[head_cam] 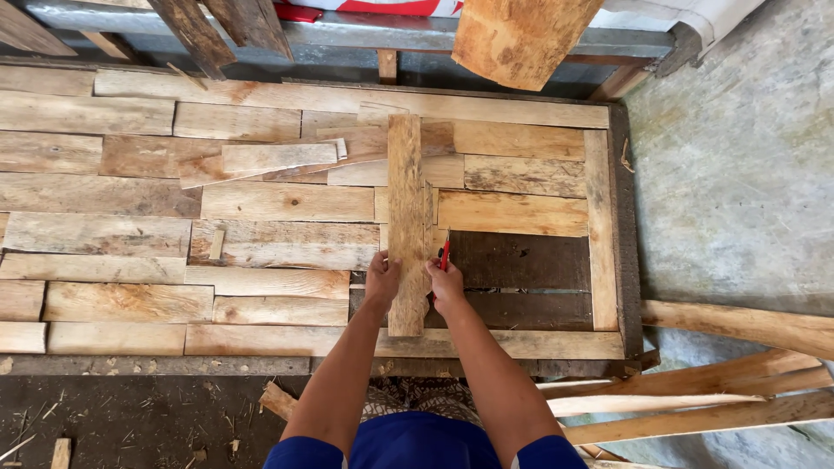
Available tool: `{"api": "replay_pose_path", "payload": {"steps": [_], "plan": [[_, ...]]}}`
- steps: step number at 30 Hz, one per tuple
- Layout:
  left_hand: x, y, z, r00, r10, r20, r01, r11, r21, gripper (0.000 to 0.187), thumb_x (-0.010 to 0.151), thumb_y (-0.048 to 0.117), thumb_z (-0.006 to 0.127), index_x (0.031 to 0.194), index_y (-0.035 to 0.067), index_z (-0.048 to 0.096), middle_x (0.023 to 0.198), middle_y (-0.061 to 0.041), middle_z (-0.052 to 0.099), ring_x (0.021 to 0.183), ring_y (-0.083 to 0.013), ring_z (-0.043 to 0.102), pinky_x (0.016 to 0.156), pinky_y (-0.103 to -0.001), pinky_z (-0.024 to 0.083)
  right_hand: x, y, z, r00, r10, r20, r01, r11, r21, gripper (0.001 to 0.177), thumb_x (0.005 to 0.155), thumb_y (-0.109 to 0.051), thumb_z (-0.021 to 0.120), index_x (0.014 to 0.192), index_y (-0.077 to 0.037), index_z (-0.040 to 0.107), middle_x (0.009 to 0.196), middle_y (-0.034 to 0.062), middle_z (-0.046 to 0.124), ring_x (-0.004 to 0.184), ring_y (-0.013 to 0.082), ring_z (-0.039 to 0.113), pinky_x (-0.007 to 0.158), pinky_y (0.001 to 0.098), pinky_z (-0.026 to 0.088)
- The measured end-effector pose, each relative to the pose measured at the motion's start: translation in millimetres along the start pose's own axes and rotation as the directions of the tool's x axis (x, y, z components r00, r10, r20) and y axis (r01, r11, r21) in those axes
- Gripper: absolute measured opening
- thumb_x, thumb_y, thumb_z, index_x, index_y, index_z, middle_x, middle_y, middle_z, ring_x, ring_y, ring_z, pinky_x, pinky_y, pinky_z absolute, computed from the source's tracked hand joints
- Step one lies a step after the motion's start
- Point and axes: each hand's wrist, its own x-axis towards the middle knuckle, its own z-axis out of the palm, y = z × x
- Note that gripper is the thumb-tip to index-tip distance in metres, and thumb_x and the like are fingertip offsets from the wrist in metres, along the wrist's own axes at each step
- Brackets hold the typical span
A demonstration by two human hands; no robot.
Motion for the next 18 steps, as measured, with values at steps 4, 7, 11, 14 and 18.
{"api": "replay_pose_path", "payload": {"steps": [4, 7, 11, 14, 18], "plan": [[12, -20, -5, 0.999, 0.05, 0.012, -0.049, 0.994, -0.098, 0.022, 0.101, 0.015, 0.062, 0.121, 0.005, 0.06, 0.083, -0.004, 0.07, 0.065, -0.0084, 0.058, 0.053, -0.028, 0.045, 0, 0, 1, 0.999, -0.041, 0.008, 0.04, 0.995, 0.089, 0.009, 0.096, -0.016, 0.074, 0.101, -0.011, 0.067, 0.091, -0.0035, 0.069, 0.082, 0.0084, 0.065, 0.07, 0.0261, 0.052], [10, -20, -10, 0.999, 0.04, -0.025, -0.039, 0.999, 0.016, 0.022, 0.101, 0.016, 0.063, 0.12, 0.005, 0.062, 0.082, -0.003, 0.069, 0.065, -0.0079, 0.056, 0.054, -0.028, 0.043, -13, -16, 2, 0.999, 0.051, 0.002, -0.051, 0.999, -0.018, 0.011, 0.097, -0.021, 0.075, 0.102, -0.014, 0.068, 0.087, -0.0019, 0.061, 0.076, 0.0145, 0.052, 0.062, 0.0343, 0.041], [2, -8, -13, 0.996, 0.06, -0.06, -0.052, 0.991, 0.124, 0.03, 0.1, 0.016, 0.063, 0.128, 0.005, 0.057, 0.084, -0.004, 0.07, 0.068, -0.0109, 0.06, 0.057, -0.031, 0.047, -31, -36, 7, 0.973, -0.229, 0.002, 0.207, 0.875, -0.437, 0.024, 0.091, -0.022, 0.079, 0.106, -0.004, 0.072, 0.091, 0.0041, 0.073, 0.084, 0.0183, 0.067, 0.076, 0.0364, 0.053], [-13, 12, -13, 0.988, 0.121, -0.097, -0.083, 0.941, 0.327, 0.042, 0.099, 0.017, 0.065, 0.138, 0.008, 0.051, 0.093, -0.008, 0.072, 0.078, -0.0166, 0.067, 0.067, -0.034, 0.053, -53, -60, 18, 0.913, -0.404, 0.056, 0.349, 0.703, -0.62, 0.032, 0.093, -0.025, 0.075, 0.117, -0.004, 0.07, 0.09, 0.012, 0.074, 0.081, 0.0249, 0.07, 0.076, 0.0388, 0.055], [-26, 22, -10, 0.936, 0.331, -0.116, -0.128, 0.632, 0.764, 0.066, 0.091, 0.015, 0.072, 0.15, 0.012, 0.041, 0.136, -0.02, 0.053, 0.116, -0.0318, 0.059, 0.095, -0.043, 0.052, -75, -77, 32, 0.795, -0.578, 0.182, 0.52, 0.495, -0.696, 0.051, 0.096, -0.016, 0.061, 0.145, -0.005, 0.053, 0.107, 0.0245, 0.073, 0.094, 0.0415, 0.07, 0.08, 0.0475, 0.055]]}}
